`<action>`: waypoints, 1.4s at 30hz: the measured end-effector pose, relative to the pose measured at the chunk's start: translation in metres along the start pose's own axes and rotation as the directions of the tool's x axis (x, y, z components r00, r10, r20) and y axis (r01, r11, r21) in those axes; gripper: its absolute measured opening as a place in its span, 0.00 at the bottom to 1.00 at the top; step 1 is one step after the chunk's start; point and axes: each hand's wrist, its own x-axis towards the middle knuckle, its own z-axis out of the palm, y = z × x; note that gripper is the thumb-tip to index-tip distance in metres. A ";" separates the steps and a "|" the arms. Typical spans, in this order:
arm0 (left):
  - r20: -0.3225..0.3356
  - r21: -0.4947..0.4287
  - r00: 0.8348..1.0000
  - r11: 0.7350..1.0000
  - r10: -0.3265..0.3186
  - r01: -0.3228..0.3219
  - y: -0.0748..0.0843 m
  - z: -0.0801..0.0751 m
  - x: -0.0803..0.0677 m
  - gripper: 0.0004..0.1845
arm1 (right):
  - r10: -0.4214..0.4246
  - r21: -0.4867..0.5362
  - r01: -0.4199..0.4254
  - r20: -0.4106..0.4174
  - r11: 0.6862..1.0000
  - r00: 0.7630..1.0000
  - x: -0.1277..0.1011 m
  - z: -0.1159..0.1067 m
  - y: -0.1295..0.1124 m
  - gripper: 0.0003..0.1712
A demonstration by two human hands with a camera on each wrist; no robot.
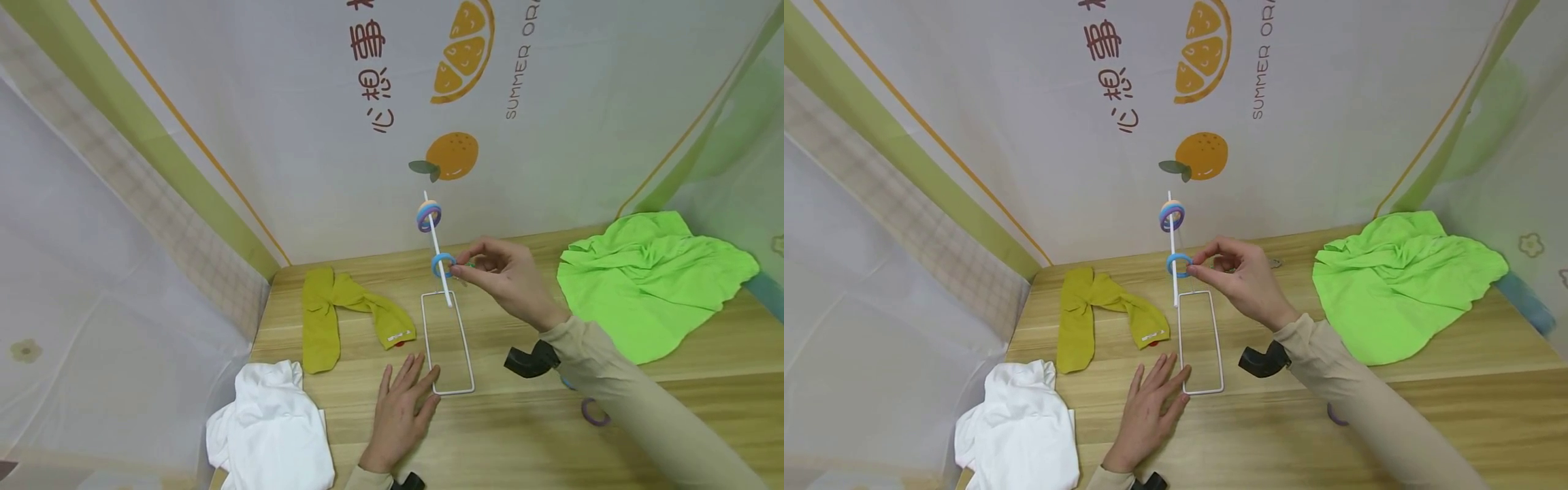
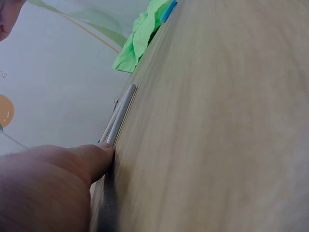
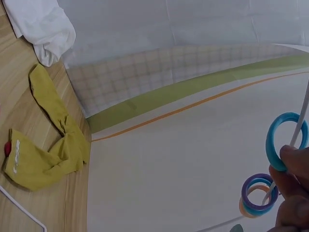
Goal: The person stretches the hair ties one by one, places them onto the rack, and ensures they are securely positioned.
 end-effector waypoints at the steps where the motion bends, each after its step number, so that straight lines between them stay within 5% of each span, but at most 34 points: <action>1: 0.000 0.000 1.000 1.000 0.000 0.000 0.000 0.000 0.000 0.23 | 0.001 0.003 -0.001 -0.006 1.000 1.000 0.002 0.000 0.001 0.04; 28: -0.016 0.016 1.000 1.000 0.017 -0.016 0.001 0.000 0.000 0.23 | 0.018 -0.013 -0.019 -0.103 1.000 0.995 0.049 0.010 0.021 0.05; 36: -0.015 0.016 1.000 1.000 0.024 -0.023 0.001 0.001 0.000 0.23 | 0.042 0.008 -0.042 -0.099 0.999 0.994 0.046 0.002 0.029 0.07; 42: -0.032 0.022 0.999 0.999 0.027 -0.026 -0.001 0.001 -0.001 0.23 | 0.113 -0.030 -0.116 -0.087 0.993 0.990 0.022 -0.017 0.037 0.09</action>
